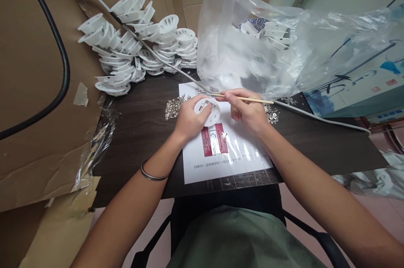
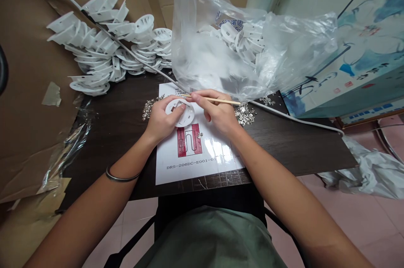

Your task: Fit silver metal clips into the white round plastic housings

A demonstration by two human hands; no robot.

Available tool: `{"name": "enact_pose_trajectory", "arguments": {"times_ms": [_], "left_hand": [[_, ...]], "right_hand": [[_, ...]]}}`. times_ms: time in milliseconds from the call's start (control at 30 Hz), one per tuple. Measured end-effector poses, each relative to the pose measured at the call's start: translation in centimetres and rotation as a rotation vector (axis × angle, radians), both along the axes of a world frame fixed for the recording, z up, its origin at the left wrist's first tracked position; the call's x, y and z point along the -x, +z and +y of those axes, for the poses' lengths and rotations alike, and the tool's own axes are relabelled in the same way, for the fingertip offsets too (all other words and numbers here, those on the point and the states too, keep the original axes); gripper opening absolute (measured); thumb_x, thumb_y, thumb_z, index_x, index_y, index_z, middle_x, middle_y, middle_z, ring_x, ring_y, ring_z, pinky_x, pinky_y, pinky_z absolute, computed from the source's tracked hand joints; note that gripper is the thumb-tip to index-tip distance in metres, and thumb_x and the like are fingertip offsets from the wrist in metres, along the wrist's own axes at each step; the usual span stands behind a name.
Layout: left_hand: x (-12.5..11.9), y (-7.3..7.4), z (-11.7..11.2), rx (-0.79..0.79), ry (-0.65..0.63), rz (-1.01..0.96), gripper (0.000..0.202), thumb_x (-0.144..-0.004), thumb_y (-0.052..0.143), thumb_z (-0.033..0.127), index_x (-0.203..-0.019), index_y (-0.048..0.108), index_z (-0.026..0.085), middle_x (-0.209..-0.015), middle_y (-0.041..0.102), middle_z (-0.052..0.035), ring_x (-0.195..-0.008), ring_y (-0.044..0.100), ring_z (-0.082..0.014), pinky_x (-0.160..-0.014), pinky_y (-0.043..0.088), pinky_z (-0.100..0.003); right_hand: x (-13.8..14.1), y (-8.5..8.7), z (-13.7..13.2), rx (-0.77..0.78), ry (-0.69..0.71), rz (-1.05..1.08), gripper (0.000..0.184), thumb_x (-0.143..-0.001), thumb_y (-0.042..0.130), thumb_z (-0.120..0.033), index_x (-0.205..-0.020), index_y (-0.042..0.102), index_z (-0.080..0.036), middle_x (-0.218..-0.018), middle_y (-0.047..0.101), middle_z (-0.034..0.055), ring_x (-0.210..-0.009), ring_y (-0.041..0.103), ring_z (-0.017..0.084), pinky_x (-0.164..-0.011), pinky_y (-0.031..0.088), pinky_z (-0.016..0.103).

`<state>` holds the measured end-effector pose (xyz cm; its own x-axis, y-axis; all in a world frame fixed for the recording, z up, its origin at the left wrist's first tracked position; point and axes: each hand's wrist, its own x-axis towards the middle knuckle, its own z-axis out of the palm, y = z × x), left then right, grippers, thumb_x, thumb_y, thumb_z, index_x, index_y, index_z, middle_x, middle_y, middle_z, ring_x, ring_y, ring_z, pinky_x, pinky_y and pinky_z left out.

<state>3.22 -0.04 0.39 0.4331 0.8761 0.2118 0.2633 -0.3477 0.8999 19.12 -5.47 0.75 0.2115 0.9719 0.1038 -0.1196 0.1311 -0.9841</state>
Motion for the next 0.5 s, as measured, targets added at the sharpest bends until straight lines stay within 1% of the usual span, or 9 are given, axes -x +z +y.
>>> {"name": "enact_pose_trajectory", "arguments": {"times_ms": [33, 100, 167, 233, 400, 500], "left_hand": [[0.01, 0.02, -0.01, -0.003, -0.002, -0.005, 0.017, -0.077, 0.059, 0.025, -0.086, 0.068, 0.016, -0.082, 0.072, -0.002, -0.075, 0.064, -0.0136, -0.069, 0.051, -0.026], [0.05, 0.04, -0.03, -0.013, -0.006, -0.007, 0.016, -0.078, 0.059, 0.025, -0.086, 0.069, 0.016, -0.082, 0.072, -0.0016, -0.074, 0.063, -0.013, -0.068, 0.051, -0.025], [0.06, 0.03, -0.02, -0.018, -0.002, -0.006, 0.015, -0.078, 0.059, 0.025, -0.085, 0.069, 0.016, -0.081, 0.072, -0.0011, -0.073, 0.063, -0.0127, -0.068, 0.051, -0.025], [0.04, -0.02, 0.03, -0.014, 0.005, -0.009, 0.014, -0.078, 0.06, 0.025, -0.085, 0.068, 0.016, -0.08, 0.072, -0.0009, -0.072, 0.063, -0.0127, -0.067, 0.051, -0.025], [-0.02, -0.07, 0.11, -0.015, 0.0, -0.021, 0.014, -0.078, 0.06, 0.024, -0.085, 0.068, 0.016, -0.079, 0.071, -0.0009, -0.071, 0.062, -0.0118, -0.066, 0.05, -0.024], [-0.04, -0.11, 0.04, -0.024, -0.001, -0.02, 0.014, -0.079, 0.059, 0.024, -0.085, 0.068, 0.016, -0.08, 0.071, -0.0009, -0.071, 0.062, -0.0116, -0.066, 0.05, -0.024]], "right_hand": [[0.07, 0.06, -0.07, -0.003, -0.007, -0.028, 0.024, -0.075, 0.073, -0.041, -0.084, 0.072, -0.019, -0.081, 0.073, 0.0015, -0.041, 0.042, 0.003, -0.039, 0.028, 0.023], [0.21, 0.12, -0.15, 0.001, -0.046, -0.07, 0.017, -0.074, 0.075, -0.035, -0.08, 0.072, -0.019, -0.077, 0.072, 0.0011, -0.049, 0.048, 0.005, -0.043, 0.032, 0.023], [0.31, 0.07, -0.17, 0.008, -0.086, -0.117, 0.016, -0.077, 0.072, -0.035, -0.078, 0.072, -0.019, -0.078, 0.071, 0.0016, -0.06, 0.054, 0.007, -0.05, 0.037, 0.023], [0.4, -0.06, -0.19, 0.006, -0.096, -0.143, 0.019, -0.08, 0.069, -0.038, -0.079, 0.071, -0.02, -0.082, 0.071, 0.0019, -0.067, 0.057, 0.008, -0.056, 0.041, 0.024], [0.6, -0.39, -0.28, 0.007, -0.03, -0.13, 0.023, -0.082, 0.068, -0.042, -0.077, 0.066, -0.019, -0.073, 0.068, -0.0002, -0.065, 0.055, 0.008, -0.059, 0.041, 0.024], [0.64, -0.62, -0.25, -0.017, -0.041, -0.186, 0.024, -0.082, 0.067, -0.043, -0.078, 0.067, -0.019, -0.075, 0.067, 0.0003, -0.068, 0.057, 0.009, -0.062, 0.042, 0.025]]}}
